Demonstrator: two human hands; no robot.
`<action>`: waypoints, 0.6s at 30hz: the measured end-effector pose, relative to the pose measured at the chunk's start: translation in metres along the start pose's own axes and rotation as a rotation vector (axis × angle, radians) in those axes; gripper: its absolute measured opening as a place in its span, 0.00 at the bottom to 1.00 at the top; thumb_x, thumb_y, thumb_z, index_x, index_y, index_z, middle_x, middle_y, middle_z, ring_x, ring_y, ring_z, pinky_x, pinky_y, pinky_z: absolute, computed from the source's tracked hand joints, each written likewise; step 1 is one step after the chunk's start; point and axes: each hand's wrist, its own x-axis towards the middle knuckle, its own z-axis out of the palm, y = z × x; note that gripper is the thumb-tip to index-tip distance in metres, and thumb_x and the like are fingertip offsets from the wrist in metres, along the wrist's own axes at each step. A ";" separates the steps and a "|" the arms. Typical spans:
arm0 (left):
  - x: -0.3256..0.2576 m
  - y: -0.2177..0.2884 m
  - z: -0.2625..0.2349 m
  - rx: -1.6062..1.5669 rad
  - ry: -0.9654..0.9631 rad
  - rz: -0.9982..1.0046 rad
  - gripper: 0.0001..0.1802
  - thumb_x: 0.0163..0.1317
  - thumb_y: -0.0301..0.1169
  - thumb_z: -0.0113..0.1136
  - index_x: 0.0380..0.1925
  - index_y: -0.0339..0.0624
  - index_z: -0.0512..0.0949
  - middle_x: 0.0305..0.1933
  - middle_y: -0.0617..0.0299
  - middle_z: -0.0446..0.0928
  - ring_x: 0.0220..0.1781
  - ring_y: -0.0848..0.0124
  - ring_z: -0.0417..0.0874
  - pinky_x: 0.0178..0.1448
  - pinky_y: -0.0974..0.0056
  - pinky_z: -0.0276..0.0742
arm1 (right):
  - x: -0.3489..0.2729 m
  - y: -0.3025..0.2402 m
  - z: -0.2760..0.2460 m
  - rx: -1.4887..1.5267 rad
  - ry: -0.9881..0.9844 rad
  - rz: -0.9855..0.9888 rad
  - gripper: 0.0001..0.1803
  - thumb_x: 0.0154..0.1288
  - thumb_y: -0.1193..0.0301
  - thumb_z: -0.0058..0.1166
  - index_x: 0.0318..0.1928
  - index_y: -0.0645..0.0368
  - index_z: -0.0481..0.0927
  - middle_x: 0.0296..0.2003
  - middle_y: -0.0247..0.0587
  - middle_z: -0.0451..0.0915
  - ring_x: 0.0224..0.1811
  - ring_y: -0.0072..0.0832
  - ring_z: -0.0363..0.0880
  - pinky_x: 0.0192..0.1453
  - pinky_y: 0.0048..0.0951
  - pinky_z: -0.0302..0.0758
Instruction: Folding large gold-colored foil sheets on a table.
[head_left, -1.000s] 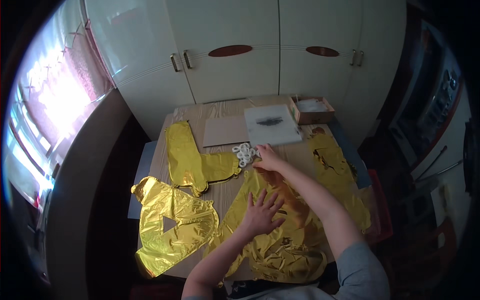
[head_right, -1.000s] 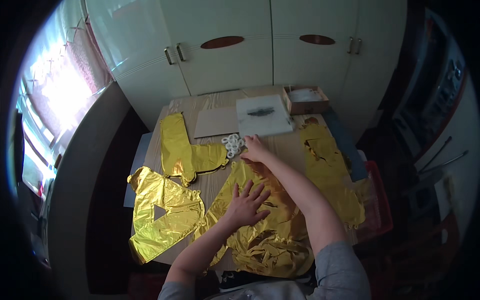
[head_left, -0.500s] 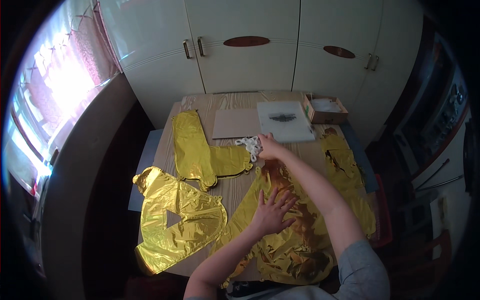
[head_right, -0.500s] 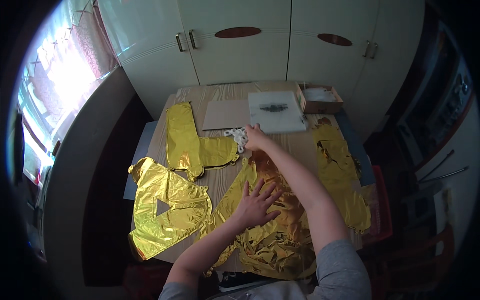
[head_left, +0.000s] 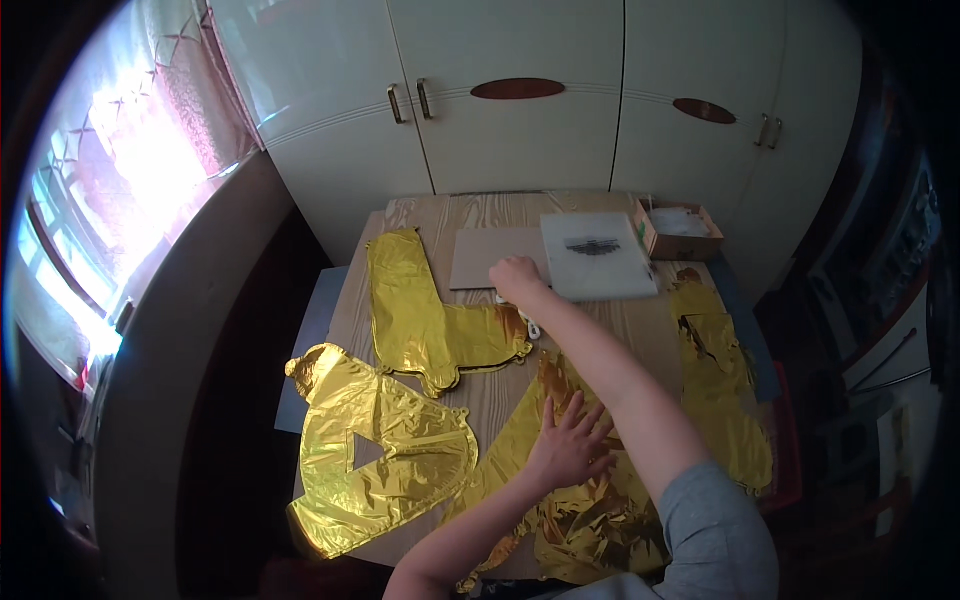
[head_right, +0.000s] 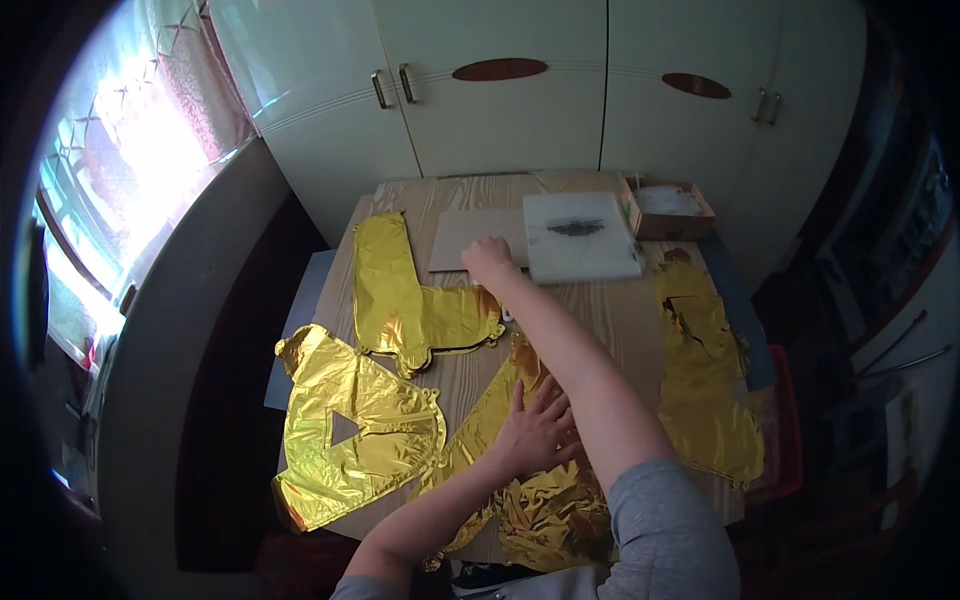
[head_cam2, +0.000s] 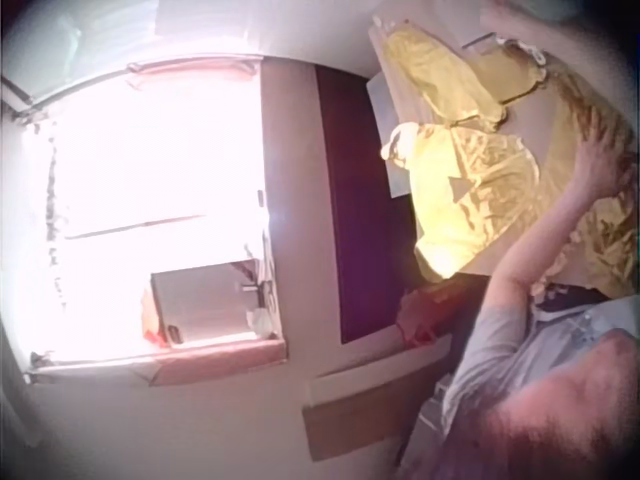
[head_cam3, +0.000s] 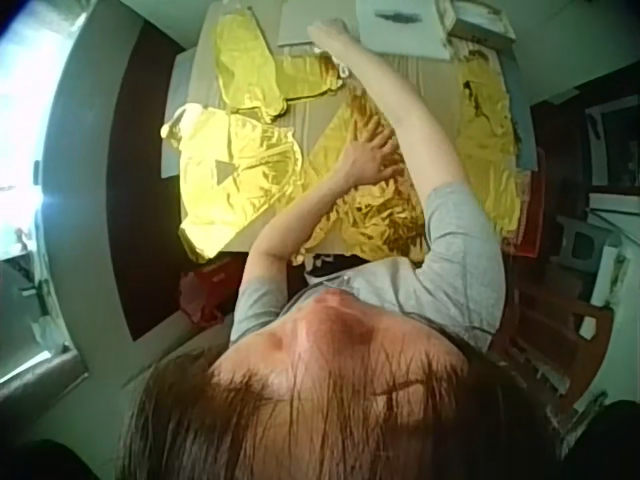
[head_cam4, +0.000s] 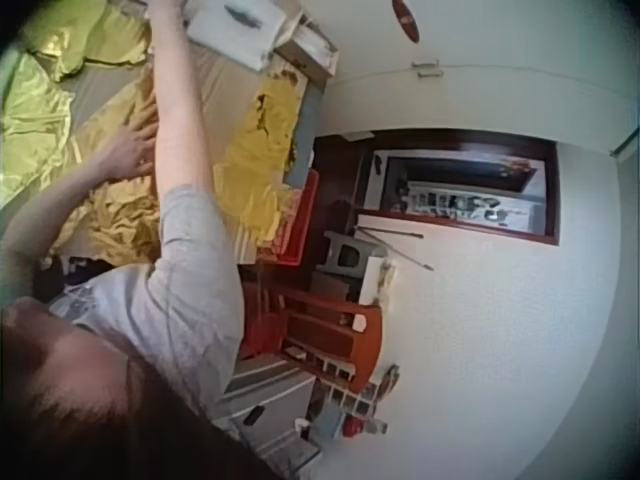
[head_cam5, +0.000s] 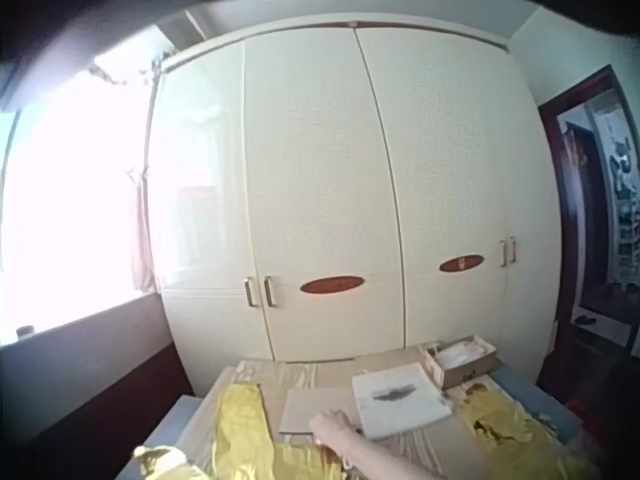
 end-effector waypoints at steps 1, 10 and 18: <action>-0.001 -0.001 -0.001 0.007 -0.018 -0.003 0.37 0.64 0.60 0.43 0.68 0.55 0.62 0.74 0.57 0.57 0.78 0.48 0.45 0.71 0.27 0.36 | 0.004 -0.009 0.002 -0.001 -0.030 -0.010 0.09 0.60 0.71 0.52 0.35 0.51 0.87 0.37 0.39 0.86 0.45 0.36 0.84 0.45 0.40 0.79; 0.000 0.000 -0.008 -0.032 -0.042 -0.003 0.37 0.63 0.59 0.45 0.67 0.51 0.63 0.74 0.57 0.56 0.78 0.48 0.44 0.71 0.27 0.36 | 0.016 -0.011 0.006 -0.044 -0.085 -0.082 0.11 0.61 0.72 0.50 0.37 0.50 0.87 0.38 0.38 0.86 0.44 0.36 0.85 0.43 0.38 0.82; 0.002 -0.003 -0.003 -0.003 -0.064 -0.018 0.37 0.63 0.60 0.43 0.68 0.56 0.62 0.75 0.58 0.55 0.78 0.49 0.45 0.71 0.26 0.36 | 0.013 0.009 0.007 0.126 -0.066 -0.017 0.13 0.60 0.71 0.51 0.43 0.53 0.84 0.44 0.43 0.83 0.48 0.40 0.82 0.49 0.39 0.80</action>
